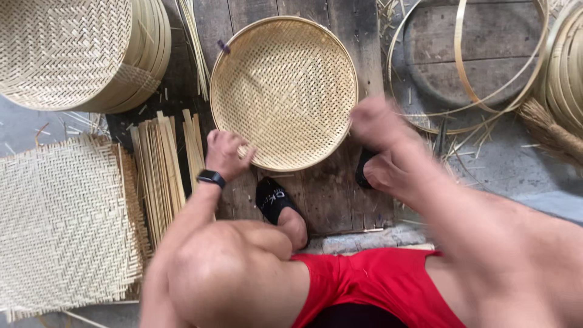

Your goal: The person sits on the floor and fits a thin bamboo rim strip around the edge of a round woven bamboo sieve, pressing and tucking the strip along the rim, then joins and secures the overlapping rim ends and presses the rim down around the whole circumference.

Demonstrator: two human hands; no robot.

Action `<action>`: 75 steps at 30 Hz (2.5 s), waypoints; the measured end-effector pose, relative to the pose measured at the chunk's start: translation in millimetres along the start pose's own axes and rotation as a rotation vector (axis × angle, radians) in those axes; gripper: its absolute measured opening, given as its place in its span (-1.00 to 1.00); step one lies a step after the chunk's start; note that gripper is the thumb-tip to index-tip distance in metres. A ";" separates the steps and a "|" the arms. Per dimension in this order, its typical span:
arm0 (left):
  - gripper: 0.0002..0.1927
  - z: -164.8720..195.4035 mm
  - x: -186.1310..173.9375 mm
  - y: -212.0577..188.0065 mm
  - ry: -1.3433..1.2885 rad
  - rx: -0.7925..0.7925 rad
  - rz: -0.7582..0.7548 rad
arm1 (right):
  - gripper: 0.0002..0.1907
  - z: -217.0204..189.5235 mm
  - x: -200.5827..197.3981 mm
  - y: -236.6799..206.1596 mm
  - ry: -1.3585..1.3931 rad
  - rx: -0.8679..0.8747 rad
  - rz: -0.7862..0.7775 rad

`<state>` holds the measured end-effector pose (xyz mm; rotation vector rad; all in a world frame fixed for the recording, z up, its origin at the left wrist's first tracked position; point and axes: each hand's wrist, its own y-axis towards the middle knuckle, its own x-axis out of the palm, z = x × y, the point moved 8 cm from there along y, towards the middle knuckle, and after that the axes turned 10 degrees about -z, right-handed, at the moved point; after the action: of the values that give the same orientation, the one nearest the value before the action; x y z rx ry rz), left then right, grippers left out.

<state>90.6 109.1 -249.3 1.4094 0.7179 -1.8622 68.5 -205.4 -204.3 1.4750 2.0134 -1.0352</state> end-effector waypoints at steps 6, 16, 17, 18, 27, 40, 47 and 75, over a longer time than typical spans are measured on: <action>-0.67 13.4 -51.8 8.8 -0.168 -0.137 -0.484 | -0.65 36.3 -127.4 -26.4 -0.847 0.127 -0.352; -0.53 84.4 20.8 77.9 -0.138 -0.298 -1.030 | -0.45 1.0 -0.6 15.3 -0.534 -0.626 -0.205; -0.56 106.3 36.8 88.3 -0.236 -0.220 -0.815 | -0.53 3.6 17.8 28.1 -0.600 -0.621 -0.240; -0.56 117.3 61.7 89.8 -0.324 -0.281 -0.758 | -0.61 5.8 33.7 39.4 -0.663 -0.616 -0.278; -0.73 91.5 138.2 67.0 -0.525 -0.571 -0.403 | -0.59 56.8 87.0 93.8 -0.361 -0.342 -0.622; -0.72 87.4 137.1 66.2 -0.546 -0.575 -0.459 | -0.56 69.2 96.3 90.1 -0.255 -0.286 -0.613; -0.67 91.4 127.0 62.2 -0.429 -0.472 -0.251 | -0.63 72.6 101.9 91.7 -0.238 -0.168 -0.584; -0.71 115.1 128.3 85.9 -0.509 -0.510 -0.156 | -0.62 104.0 83.7 104.6 -0.412 -0.244 -0.770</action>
<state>67.9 -56.2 -345.4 0.5422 0.9612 -1.8646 129.9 -218.9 -361.8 0.2928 2.3046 -1.1820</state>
